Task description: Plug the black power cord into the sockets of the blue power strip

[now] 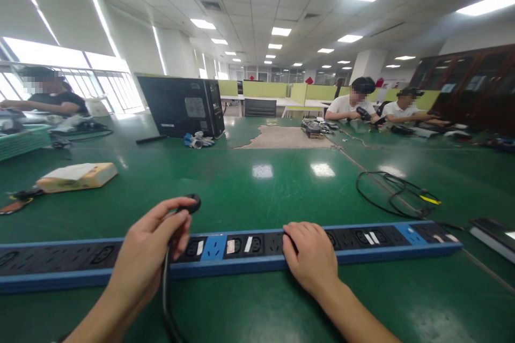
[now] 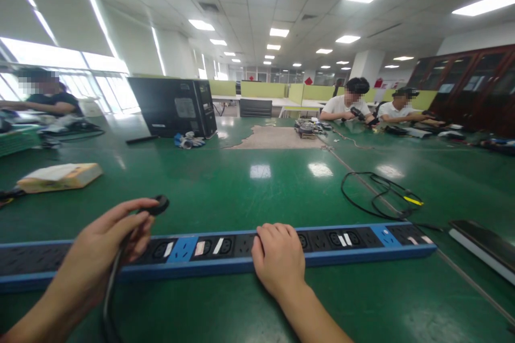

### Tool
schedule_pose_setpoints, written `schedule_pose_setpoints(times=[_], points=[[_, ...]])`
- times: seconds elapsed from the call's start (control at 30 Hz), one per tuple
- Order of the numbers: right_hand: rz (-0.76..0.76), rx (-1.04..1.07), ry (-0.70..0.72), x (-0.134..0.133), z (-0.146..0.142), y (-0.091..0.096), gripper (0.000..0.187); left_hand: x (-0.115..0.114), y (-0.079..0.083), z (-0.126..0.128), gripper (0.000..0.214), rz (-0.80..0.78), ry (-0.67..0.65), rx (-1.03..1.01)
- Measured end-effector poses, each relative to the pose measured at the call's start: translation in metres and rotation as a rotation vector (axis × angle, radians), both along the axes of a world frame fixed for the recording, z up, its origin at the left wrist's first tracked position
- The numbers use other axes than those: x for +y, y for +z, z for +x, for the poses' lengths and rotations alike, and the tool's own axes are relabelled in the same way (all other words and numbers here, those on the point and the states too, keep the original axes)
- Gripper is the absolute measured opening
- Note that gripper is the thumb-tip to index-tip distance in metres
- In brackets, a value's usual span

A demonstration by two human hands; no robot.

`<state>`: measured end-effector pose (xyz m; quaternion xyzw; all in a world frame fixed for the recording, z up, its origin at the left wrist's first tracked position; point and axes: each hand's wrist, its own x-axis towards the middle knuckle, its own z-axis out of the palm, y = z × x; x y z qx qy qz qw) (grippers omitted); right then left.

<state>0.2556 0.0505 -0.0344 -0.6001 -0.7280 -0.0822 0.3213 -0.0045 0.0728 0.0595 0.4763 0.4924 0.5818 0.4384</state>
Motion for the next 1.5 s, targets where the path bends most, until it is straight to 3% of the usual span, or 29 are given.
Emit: schedule_pose_setpoints(times=[0.1,0.2,0.63,0.73,0.9,1.0,1.2,1.5], points=[[0.01,-0.003,-0.002,0.0,0.0,0.0,0.022,-0.008,-0.029,-0.002,0.033,-0.13,-0.074,0.113],[0.013,-0.009,0.001,0.0,0.001,-0.001,0.022,-0.016,-0.045,-0.001,0.035,-0.199,-0.129,0.195],[0.012,-0.004,-0.004,0.0,0.0,-0.001,0.021,-0.008,-0.056,0.0,0.034,-0.076,-0.2,0.511],[0.017,0.001,-0.001,0.0,0.0,-0.001,0.022,-0.014,-0.061,0.004,0.034,-0.1,-0.184,0.434],[0.028,0.001,0.004,0.0,0.0,-0.003,0.022,-0.027,-0.061,0.013,0.048,-0.34,-0.257,0.136],[0.043,-0.009,-0.003,0.0,0.0,-0.003,0.022,-0.031,-0.057,0.018,0.049,-0.401,-0.299,-0.008],[0.042,-0.003,-0.003,0.0,0.0,-0.002,0.022,-0.036,-0.051,0.023,0.048,-0.412,-0.276,-0.082],[0.032,0.021,0.003,0.0,0.0,-0.002,0.022,-0.032,-0.057,0.02,0.043,-0.344,-0.266,-0.184]])
